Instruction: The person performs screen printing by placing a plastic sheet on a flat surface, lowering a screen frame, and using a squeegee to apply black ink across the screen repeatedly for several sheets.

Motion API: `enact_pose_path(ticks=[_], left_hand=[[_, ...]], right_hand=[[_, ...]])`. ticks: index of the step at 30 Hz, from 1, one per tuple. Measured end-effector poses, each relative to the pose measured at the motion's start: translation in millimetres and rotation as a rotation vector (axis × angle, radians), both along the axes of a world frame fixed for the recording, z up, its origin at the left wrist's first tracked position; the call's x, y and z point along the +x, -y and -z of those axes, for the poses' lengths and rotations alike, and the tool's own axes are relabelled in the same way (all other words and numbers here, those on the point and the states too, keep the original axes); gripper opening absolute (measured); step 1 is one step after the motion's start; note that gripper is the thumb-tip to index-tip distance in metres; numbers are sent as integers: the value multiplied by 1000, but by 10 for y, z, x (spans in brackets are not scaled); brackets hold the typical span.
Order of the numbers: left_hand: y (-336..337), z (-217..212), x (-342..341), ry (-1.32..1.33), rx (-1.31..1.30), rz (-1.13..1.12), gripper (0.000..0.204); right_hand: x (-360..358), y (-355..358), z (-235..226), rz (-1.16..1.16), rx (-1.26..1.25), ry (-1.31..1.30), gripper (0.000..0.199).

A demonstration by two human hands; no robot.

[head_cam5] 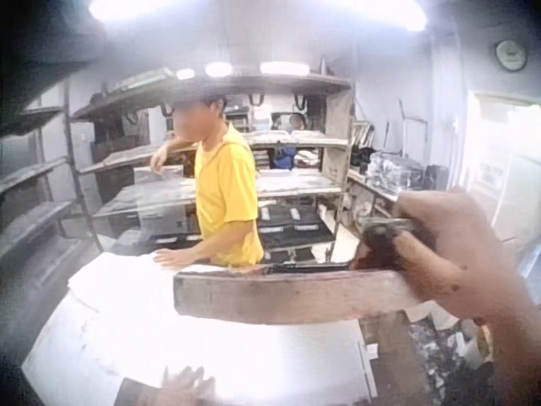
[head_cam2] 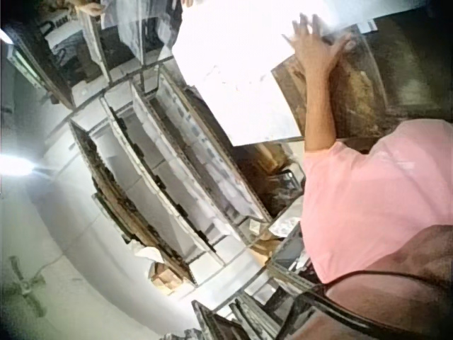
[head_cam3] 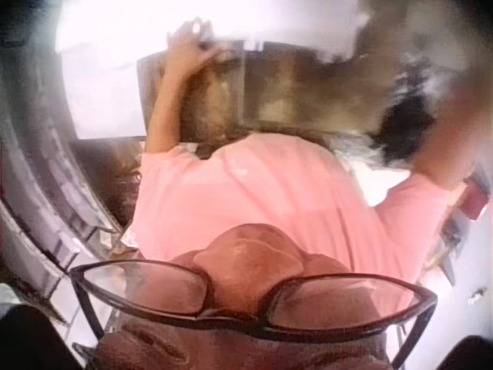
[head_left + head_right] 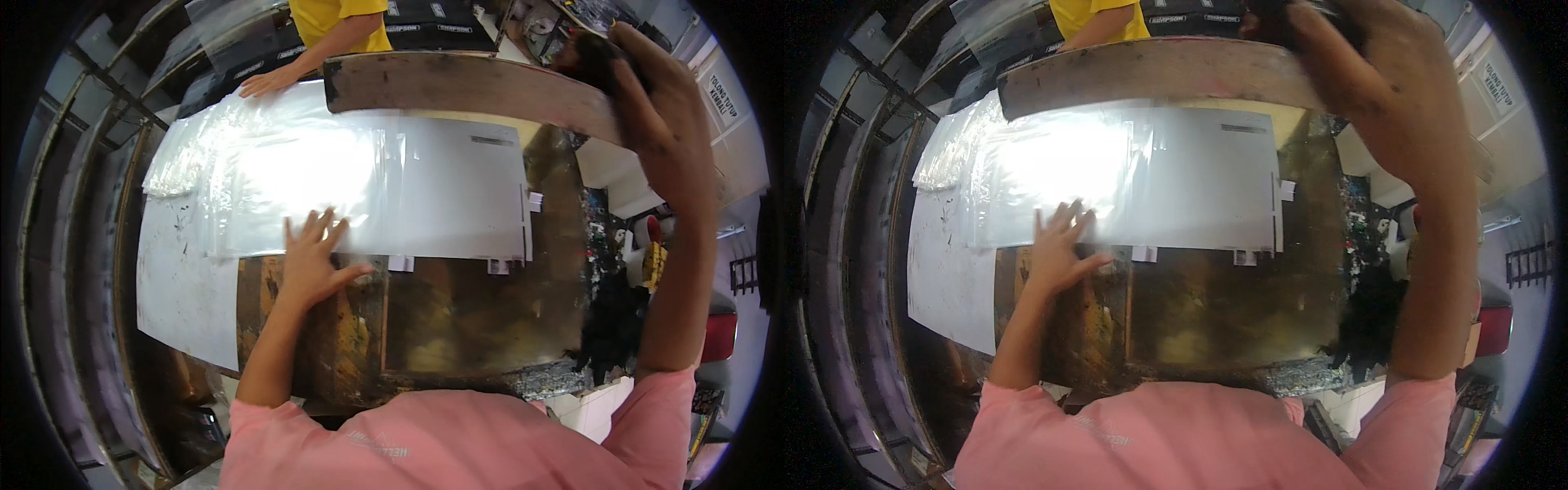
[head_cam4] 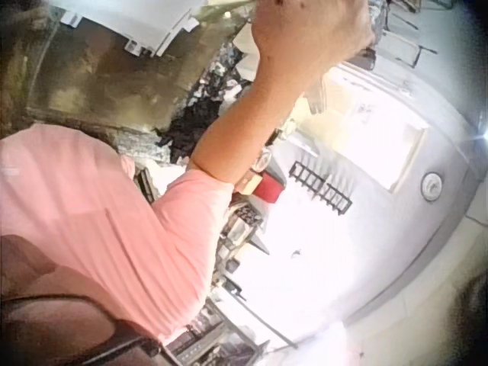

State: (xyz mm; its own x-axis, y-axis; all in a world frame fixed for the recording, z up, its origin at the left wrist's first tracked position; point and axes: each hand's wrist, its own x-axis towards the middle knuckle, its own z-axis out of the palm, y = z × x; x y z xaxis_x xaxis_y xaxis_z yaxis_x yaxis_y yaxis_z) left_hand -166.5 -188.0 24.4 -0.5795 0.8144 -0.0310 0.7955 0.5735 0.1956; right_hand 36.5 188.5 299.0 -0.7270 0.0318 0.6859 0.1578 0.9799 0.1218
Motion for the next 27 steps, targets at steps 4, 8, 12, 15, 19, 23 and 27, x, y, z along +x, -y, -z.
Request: enact_pose_path(ticks=[4,8,12,15,19,23,27], left_hand=[[-634,194,352,-47,99,47,123],[-1331,168,836,-34,138,89,121],[-1634,145,1220,-70,172,101,117],[-1687,179,1363,-80,223,118,115],[-1741,163,1435,-62,249,167,114],[-1637,199,1406,-38,281,144,111],[-1616,202,1427,-20,362,148,108]], right_hand=[[-148,471,-205,79,-465,189,38],[-39,604,-93,-11,-171,64,56],[52,534,-176,-31,-113,95,57],[-5,432,-67,1,-28,66,58],[124,370,11,1,-43,67,57],[107,344,103,-25,-83,79,56],[88,403,64,-10,-111,89,54]])
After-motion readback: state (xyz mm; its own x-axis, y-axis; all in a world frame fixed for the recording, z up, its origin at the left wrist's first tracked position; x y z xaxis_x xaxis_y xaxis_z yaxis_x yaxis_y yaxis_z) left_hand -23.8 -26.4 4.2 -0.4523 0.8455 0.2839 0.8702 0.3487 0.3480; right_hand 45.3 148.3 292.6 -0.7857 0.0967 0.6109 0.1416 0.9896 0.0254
